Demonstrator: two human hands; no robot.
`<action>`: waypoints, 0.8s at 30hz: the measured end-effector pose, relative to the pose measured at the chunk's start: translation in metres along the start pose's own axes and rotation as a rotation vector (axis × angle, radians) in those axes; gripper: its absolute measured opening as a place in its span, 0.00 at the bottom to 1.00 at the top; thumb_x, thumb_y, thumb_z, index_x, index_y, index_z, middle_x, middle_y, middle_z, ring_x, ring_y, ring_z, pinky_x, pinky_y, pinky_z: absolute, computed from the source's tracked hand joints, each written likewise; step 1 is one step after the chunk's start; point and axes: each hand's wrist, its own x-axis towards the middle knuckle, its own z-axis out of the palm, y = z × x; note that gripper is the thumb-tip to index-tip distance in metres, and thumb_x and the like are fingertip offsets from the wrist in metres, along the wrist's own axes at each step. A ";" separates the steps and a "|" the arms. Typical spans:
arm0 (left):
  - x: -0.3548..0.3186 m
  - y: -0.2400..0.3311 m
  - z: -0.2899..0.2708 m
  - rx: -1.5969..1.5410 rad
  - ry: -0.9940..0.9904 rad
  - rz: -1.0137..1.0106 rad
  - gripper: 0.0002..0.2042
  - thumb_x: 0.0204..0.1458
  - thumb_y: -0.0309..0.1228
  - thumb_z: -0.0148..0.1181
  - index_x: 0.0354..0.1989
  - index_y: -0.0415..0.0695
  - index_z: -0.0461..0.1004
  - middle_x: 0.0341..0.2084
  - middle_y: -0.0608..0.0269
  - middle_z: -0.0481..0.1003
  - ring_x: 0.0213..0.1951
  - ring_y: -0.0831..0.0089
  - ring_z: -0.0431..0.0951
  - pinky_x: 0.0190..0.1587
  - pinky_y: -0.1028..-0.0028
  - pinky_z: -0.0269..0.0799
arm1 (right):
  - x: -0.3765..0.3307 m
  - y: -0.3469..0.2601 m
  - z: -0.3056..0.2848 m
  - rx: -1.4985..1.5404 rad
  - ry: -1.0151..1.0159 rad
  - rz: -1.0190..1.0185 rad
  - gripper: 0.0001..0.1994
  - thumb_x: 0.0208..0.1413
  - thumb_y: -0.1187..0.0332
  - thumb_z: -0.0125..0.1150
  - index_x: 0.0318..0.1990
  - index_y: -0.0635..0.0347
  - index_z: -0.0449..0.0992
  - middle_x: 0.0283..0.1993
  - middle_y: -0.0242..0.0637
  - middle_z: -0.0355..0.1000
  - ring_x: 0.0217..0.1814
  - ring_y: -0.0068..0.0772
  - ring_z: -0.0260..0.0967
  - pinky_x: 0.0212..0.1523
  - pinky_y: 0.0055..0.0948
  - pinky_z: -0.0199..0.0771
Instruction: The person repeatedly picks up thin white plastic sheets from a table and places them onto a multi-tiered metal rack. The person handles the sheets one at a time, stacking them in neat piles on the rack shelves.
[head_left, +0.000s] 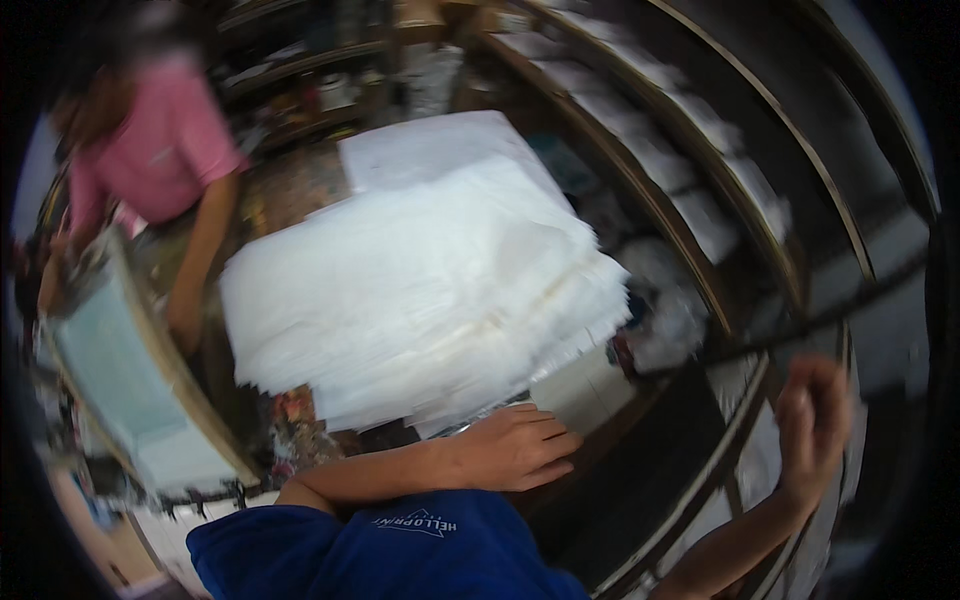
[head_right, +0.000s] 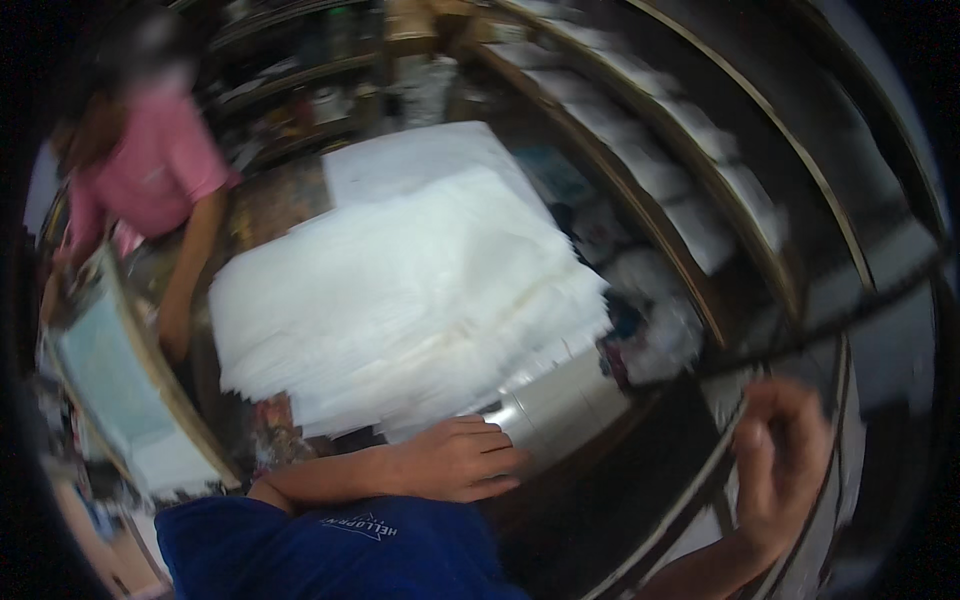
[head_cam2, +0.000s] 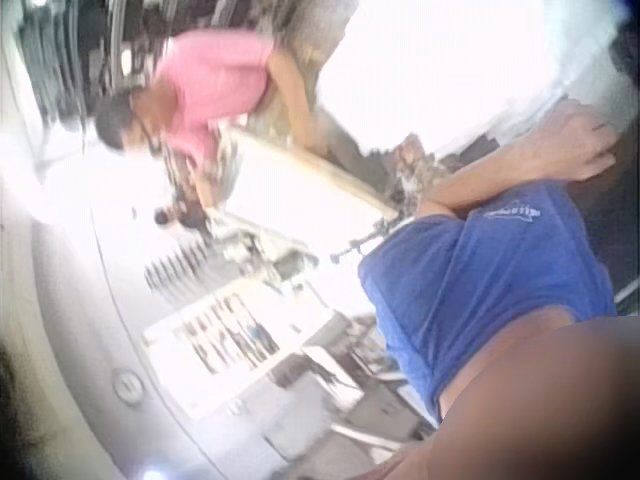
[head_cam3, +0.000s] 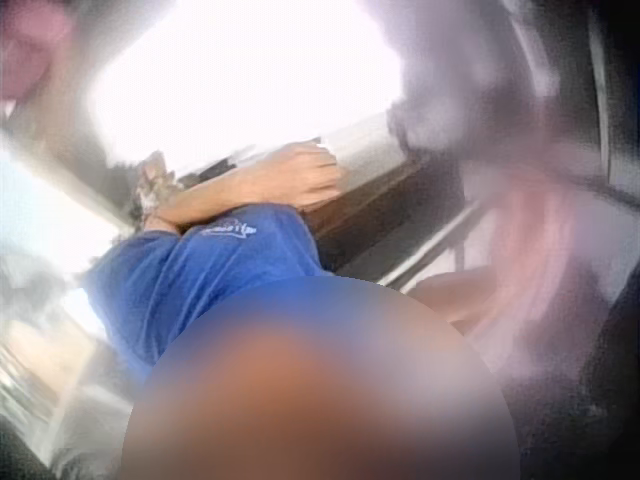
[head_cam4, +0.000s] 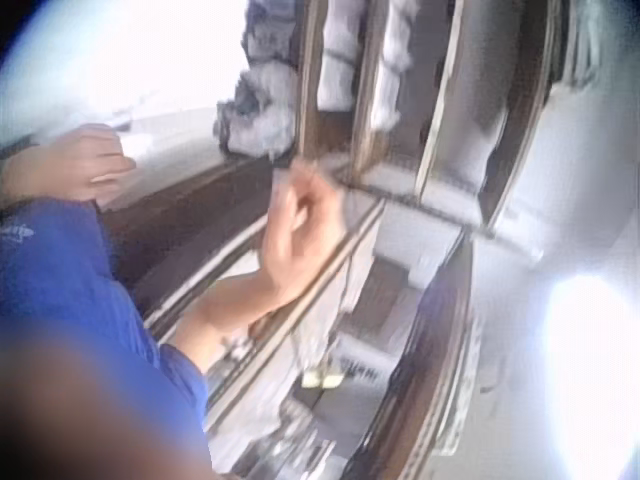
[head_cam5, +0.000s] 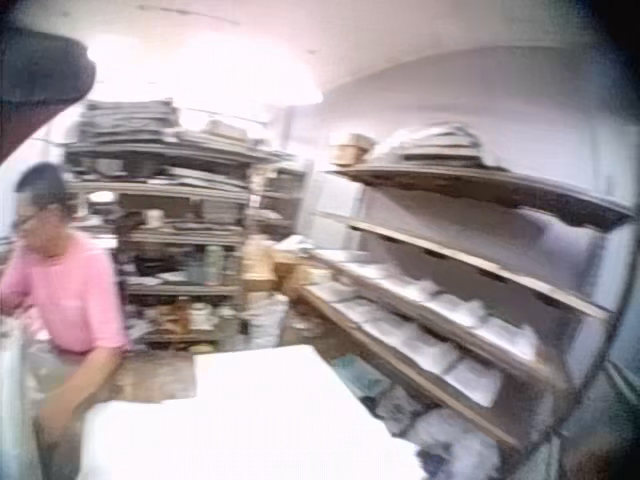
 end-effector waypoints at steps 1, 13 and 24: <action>-0.005 -0.001 -0.006 0.023 0.028 -0.031 0.12 0.51 0.35 0.60 0.40 0.42 0.72 0.26 0.60 0.70 0.29 0.65 0.73 0.33 0.68 0.69 | -0.011 0.020 0.013 0.185 0.018 0.092 0.15 0.57 0.62 0.56 0.43 0.66 0.69 0.26 0.29 0.64 0.24 0.17 0.59 0.24 0.16 0.57; -0.047 -0.043 -0.062 0.356 0.298 -0.482 0.13 0.50 0.35 0.61 0.42 0.41 0.74 0.29 0.57 0.75 0.33 0.61 0.76 0.39 0.66 0.72 | -0.395 0.329 0.347 0.786 -0.200 1.188 0.17 0.57 0.60 0.54 0.47 0.64 0.72 0.39 0.41 0.72 0.40 0.37 0.68 0.41 0.39 0.71; -0.012 -0.071 -0.050 0.399 0.203 -0.505 0.12 0.52 0.36 0.58 0.40 0.42 0.73 0.30 0.57 0.73 0.35 0.60 0.75 0.40 0.64 0.71 | -0.361 0.292 0.317 0.459 -0.449 1.268 0.11 0.58 0.64 0.53 0.38 0.64 0.72 0.30 0.37 0.70 0.29 0.29 0.64 0.31 0.30 0.67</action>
